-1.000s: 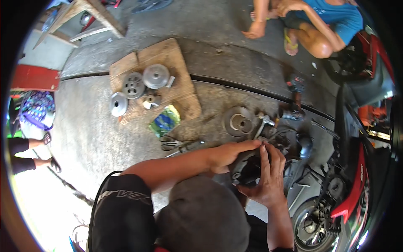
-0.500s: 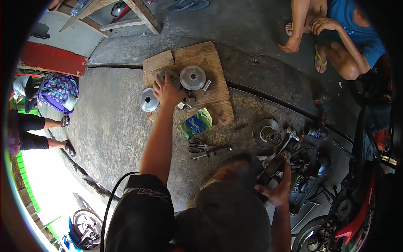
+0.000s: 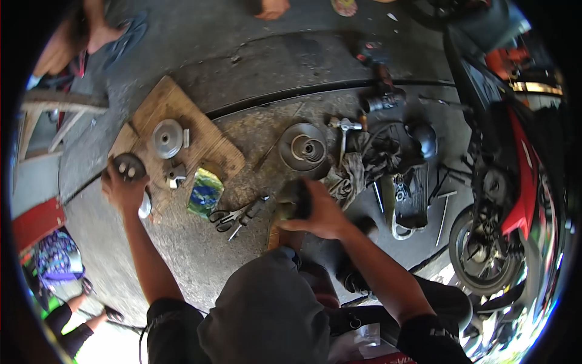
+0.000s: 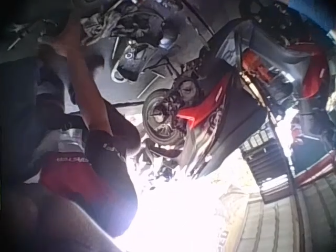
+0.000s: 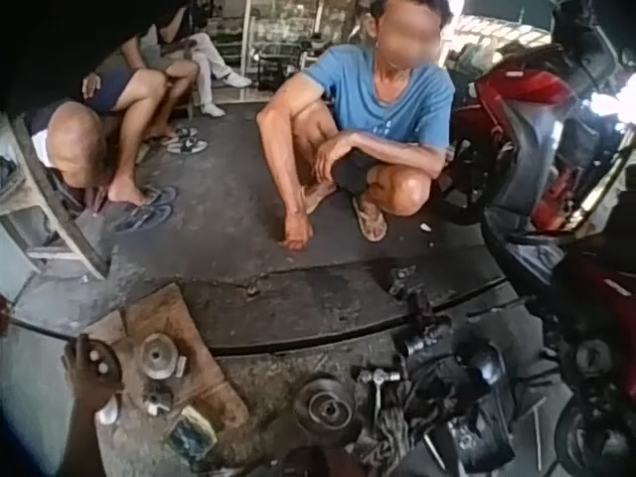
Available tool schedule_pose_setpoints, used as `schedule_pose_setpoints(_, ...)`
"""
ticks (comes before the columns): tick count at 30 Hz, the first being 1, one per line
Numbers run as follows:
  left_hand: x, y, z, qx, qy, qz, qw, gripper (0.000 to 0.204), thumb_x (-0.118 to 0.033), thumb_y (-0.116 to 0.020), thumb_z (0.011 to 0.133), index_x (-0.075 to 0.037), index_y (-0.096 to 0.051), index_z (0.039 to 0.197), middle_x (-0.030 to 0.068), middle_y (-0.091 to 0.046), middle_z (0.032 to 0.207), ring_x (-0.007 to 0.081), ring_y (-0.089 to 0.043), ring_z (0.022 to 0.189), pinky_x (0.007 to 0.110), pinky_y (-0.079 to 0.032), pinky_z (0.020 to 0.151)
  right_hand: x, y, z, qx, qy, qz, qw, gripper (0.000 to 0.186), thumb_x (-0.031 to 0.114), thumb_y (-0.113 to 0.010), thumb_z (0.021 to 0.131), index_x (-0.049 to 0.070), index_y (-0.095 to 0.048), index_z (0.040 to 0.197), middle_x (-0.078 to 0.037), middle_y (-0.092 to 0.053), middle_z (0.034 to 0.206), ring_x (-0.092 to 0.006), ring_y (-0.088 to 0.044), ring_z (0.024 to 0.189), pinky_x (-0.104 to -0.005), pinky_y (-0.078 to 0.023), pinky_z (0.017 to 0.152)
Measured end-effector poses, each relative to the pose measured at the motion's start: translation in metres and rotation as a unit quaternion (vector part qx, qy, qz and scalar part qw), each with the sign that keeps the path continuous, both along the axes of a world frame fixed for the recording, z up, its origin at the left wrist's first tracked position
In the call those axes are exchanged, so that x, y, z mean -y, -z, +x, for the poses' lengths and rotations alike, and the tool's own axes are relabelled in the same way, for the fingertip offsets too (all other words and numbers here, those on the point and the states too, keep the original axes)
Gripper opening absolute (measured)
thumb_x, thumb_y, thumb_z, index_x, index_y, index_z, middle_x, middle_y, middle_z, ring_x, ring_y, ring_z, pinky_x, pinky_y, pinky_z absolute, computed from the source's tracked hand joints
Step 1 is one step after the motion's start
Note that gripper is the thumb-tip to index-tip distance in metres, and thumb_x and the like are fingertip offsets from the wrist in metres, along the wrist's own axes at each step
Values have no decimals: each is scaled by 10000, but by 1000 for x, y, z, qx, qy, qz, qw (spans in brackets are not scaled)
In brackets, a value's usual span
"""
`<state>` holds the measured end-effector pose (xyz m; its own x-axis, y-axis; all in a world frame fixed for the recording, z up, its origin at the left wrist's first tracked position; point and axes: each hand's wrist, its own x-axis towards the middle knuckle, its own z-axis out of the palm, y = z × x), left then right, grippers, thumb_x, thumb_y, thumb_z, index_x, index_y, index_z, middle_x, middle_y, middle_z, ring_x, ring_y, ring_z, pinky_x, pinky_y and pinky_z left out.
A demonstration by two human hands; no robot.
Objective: Repairing and reassembling a motorcycle clutch or CVT component.
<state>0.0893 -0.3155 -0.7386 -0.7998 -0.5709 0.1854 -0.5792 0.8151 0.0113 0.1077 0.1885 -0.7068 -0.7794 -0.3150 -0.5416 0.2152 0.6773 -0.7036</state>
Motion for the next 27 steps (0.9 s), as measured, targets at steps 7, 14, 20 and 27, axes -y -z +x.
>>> schedule_pose_setpoints(7,-69,-19,35,-294,-67,774,557,929,-385,-796,826,-84,-395,1608,142,-487,1559,326,-514,1380,495,-405,1176,79,58,-27,-149,-168,143,964,986,368,-926,637,38,-507,1467,-185,-462,1496,-407,-471,1394,-470,-496,1095)
schedule_pose_setpoints(14,-208,-34,16,-143,11,967,210,913,-565,-772,790,-99,-493,1523,258,-467,1533,484,-488,1389,686,-502,1082,-63,66,26,-303,164,293,892,929,374,-911,696,114,-503,1489,-172,-468,1480,-375,-467,1319,-520,-394,1072)
schedule_pose_setpoints(20,-316,-74,-36,-47,61,992,97,1075,-685,-678,844,-38,-308,1618,311,-425,1553,552,-550,1310,736,-582,889,-124,67,22,-319,141,199,916,459,69,-762,797,54,-653,1242,-111,-638,991,-323,-606,971,-448,-488,854)
schedule_pose_setpoints(27,-350,-89,-71,12,98,991,90,737,-587,-536,976,-42,-532,1472,185,-648,1384,374,-642,1254,578,-554,1030,-109,-107,-15,-394,333,-150,844,311,-3,-711,885,46,-676,1190,-107,-642,1266,-226,-627,1137,-352,-490,1013)
